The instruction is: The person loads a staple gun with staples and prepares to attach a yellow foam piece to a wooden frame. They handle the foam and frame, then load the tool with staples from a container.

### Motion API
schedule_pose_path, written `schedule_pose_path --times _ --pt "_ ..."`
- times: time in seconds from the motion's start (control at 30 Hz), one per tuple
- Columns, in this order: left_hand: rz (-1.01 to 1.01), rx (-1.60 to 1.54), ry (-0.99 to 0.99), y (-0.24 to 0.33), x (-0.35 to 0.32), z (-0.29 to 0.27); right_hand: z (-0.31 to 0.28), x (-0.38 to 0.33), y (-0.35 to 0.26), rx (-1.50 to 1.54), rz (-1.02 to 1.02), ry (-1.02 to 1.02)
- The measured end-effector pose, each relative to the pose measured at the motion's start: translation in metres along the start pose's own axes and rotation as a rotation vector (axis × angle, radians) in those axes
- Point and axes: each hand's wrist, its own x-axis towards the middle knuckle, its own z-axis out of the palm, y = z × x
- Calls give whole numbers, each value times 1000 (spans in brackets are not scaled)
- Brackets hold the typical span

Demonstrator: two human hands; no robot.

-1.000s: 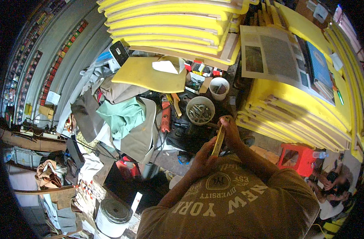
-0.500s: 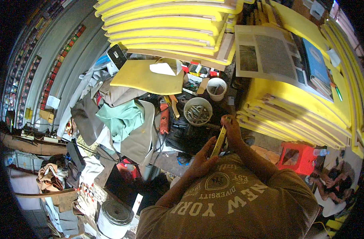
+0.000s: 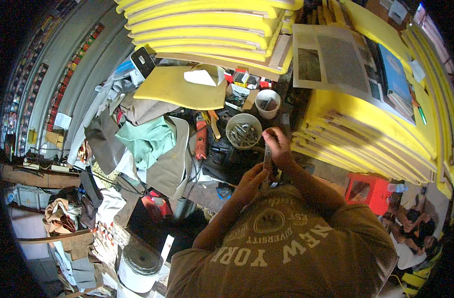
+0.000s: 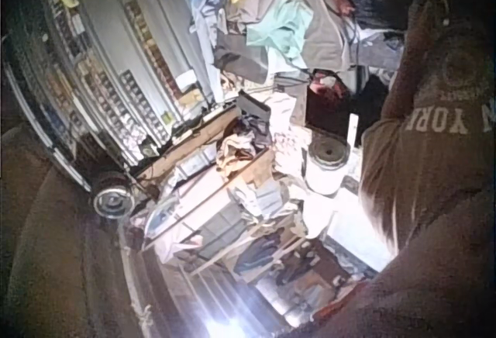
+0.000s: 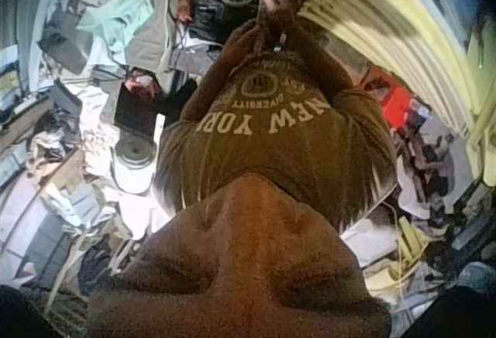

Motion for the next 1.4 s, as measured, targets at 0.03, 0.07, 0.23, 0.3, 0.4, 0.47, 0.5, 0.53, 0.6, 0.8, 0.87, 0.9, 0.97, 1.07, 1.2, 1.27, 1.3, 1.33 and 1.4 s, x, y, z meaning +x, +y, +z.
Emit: schedule_pose_path --times 0.03,0.07,0.23,0.3,0.4,0.47,0.5,0.53,0.6,0.8,0.87,0.9,0.97,1.07,1.2,1.27,1.3,1.33,1.4 --pt "-3 22 22 1 2 0 4 2 7 0 -18 -11" --pt "-5 45 45 3 4 -1 7 4 13 1 -37 -23" --pt "-39 171 237 -2 -5 -19 18 4 10 91 85 -184" --pt "-23 224 299 -6 -14 -28 17 14 17 44 121 -169" --pt "-68 271 421 -15 -31 -43 1 44 68 -73 171 -125" --pt "-134 282 506 -19 -43 -52 -25 83 134 -100 261 -37" --pt "-171 282 530 -23 -48 -59 -38 104 159 -81 335 23" --pt "-208 274 574 -27 -57 -66 -41 120 154 -46 456 69" --pt "-245 248 671 -35 -75 -71 -43 152 151 -57 591 96" --pt "-285 187 751 -55 -93 -94 -89 260 273 -686 402 339" --pt "-405 162 859 -45 -102 -77 -54 271 259 -464 533 305" --pt "-358 111 863 -53 -105 -78 -57 281 265 -395 555 278" --pt "-132 193 783 -97 -110 -89 -72 306 276 -247 594 222" --pt "-348 350 824 -50 -96 -78 -94 344 304 -504 507 235" --pt "-394 70 823 -37 -91 -63 -64 357 293 -529 437 290" --pt "-314 38 809 -55 -92 -74 -53 361 288 -537 361 317" --pt "-329 49 812 -47 -87 -72 -51 363 284 -542 319 334" --pt "-340 57 817 -33 -78 -66 -46 365 281 -541 266 340" --pt "-362 94 812 -13 -66 -61 -35 372 272 -543 162 344"
